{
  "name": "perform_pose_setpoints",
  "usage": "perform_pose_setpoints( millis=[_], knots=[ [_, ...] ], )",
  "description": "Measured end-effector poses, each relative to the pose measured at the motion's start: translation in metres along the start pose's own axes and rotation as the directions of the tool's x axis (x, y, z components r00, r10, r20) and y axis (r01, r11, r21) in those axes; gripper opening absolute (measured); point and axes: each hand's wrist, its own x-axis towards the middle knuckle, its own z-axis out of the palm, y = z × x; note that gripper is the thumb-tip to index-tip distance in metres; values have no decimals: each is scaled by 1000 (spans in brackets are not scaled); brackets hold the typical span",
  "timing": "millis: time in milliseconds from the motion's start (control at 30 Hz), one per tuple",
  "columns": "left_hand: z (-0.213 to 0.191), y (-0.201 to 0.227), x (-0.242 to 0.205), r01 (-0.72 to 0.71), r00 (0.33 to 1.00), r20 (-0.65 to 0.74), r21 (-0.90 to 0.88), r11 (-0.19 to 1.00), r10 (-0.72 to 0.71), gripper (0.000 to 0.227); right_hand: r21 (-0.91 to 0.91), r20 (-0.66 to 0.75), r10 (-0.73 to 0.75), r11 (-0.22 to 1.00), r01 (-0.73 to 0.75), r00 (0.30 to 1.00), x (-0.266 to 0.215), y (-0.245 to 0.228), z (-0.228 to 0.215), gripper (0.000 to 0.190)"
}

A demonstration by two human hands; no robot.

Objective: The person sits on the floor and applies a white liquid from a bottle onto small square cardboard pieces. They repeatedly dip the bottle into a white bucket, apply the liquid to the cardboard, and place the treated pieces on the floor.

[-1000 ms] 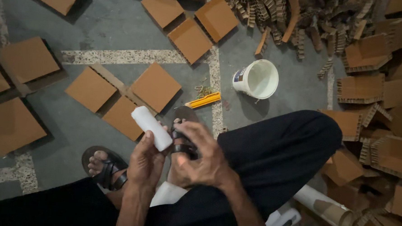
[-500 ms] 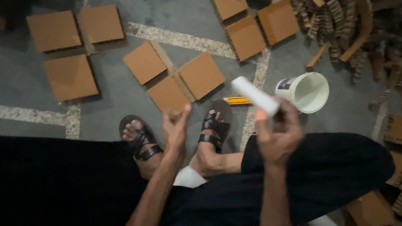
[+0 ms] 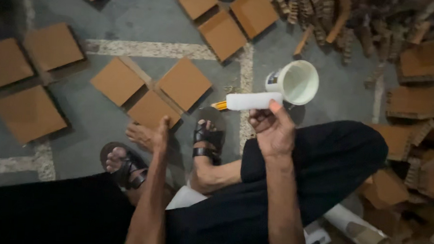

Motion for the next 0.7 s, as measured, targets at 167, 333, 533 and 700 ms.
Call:
perform_pose_setpoints(
  millis=[167, 333, 533, 700],
  knots=[
    [0, -9, 17, 185, 983, 140, -664, 725, -122, 88, -254, -32, -193, 950, 179, 981, 25, -33, -28, 28],
    [-17, -4, 46, 179, 962, 246, -899, 400, 122, 48, -985, 49, -764, 69, 157, 644, 88, -96, -91, 33],
    [-63, 21, 56, 217, 930, 280, -942, 256, 240, 42, -909, -204, -516, -216, -357, 832, 179, -83, -148, 34],
    [-93, 59, 52, 194, 907, 265, -953, 234, 326, 52, -876, -266, -522, -219, -429, 810, 196, -55, -149, 40]
  ],
)
